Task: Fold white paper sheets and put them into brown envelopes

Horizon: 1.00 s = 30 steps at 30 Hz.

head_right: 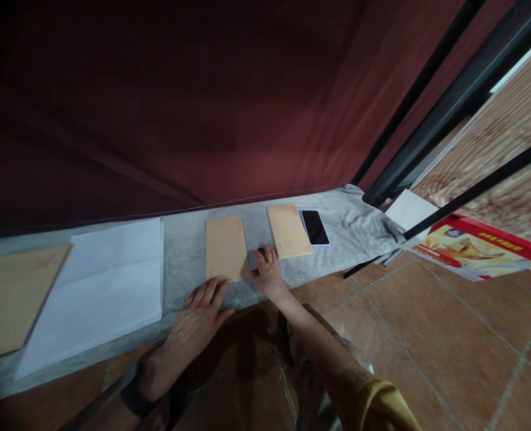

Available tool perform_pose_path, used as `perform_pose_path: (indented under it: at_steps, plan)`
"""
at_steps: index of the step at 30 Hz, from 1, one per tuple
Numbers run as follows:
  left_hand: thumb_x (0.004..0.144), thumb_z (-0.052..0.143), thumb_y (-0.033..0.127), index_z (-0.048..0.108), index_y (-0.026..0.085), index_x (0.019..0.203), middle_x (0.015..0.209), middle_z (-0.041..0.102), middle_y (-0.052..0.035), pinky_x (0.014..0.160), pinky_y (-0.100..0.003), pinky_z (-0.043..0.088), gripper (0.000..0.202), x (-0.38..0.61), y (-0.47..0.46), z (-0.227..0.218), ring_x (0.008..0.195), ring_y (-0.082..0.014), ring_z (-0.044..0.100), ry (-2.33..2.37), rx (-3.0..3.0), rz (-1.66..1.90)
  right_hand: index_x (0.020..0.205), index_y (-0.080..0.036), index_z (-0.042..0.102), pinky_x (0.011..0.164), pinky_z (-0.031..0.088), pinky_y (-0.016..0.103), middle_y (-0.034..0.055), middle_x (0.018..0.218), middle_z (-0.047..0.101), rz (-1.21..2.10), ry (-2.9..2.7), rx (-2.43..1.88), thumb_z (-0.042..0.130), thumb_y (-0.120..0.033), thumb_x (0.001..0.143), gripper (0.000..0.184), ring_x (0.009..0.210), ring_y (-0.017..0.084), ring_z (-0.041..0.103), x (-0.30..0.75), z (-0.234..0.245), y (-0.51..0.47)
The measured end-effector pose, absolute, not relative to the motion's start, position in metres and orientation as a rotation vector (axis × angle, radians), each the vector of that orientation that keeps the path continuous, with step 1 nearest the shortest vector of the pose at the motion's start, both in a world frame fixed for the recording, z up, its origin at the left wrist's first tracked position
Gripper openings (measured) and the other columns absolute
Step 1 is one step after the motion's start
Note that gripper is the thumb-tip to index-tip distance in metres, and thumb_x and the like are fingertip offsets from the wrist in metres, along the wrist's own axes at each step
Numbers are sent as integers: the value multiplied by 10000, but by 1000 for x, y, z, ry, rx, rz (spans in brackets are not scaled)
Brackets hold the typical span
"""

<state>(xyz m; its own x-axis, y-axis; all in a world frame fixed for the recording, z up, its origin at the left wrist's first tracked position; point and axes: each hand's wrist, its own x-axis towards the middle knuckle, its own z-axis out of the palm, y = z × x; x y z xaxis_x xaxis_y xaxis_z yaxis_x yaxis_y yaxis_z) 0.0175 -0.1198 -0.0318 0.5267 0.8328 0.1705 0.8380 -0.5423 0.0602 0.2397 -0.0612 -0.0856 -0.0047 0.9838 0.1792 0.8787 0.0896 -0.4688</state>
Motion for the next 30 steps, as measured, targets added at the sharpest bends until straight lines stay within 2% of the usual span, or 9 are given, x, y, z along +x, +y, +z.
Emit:
perform_pose_path:
  at_steps: [3,6,8,13,19,24,30]
  plan:
    - [987,506,376,528,250,1449,1422,582,-154,1055,-494,454,479,21,-119,-30,1295,-328,554,-1493,-2719,-233,1465,-137,488,1212,284,532,191,1577,385,303,-1940,-1850,628,-226,843,644,1517,324,245,232,-75,-66]
    - [987,497,396,508,277,1474,1395,599,-160,1025,-509,462,501,23,-119,-32,1273,-342,561,-1505,-2699,-217,1517,-135,420,1199,285,545,191,1630,302,316,-1945,-1906,638,-390,885,715,1526,355,214,220,-66,-72]
    - [986,492,414,494,279,1485,1399,596,-161,1022,-510,461,517,24,-118,-34,1276,-342,556,-1504,-2684,-223,1537,-151,391,1197,273,554,180,1651,259,329,-1941,-1933,644,-438,882,759,1528,369,205,213,-62,-75]
    - [978,508,422,566,234,1412,1405,598,-159,1005,-486,482,477,24,-118,-32,1259,-331,571,-1508,-2666,-228,1530,-153,401,1205,281,513,173,1643,278,351,-1911,-1958,668,-360,852,757,1528,351,215,214,-66,-72]
    - [969,528,340,574,171,1366,1451,583,-139,1053,-423,486,434,12,-116,-33,1333,-291,547,-1490,-2712,-306,1481,-171,466,1217,292,500,176,1580,381,330,-1895,-1924,711,-281,800,732,1516,321,263,234,-78,-61]
    - [962,525,336,586,161,1335,1450,582,-166,1053,-424,498,417,2,-118,-40,1314,-299,576,-1529,-2647,-260,1431,-116,511,1200,329,526,219,1554,406,345,-1899,-1940,754,-276,772,720,1491,345,314,242,-79,-59]
    - [959,543,347,632,113,1277,1384,623,-214,1046,-445,506,405,0,-117,-38,1285,-320,602,-1561,-2638,-186,1405,-135,547,1176,374,507,201,1512,465,334,-1887,-1883,724,-232,785,652,1440,336,394,241,-75,-62]
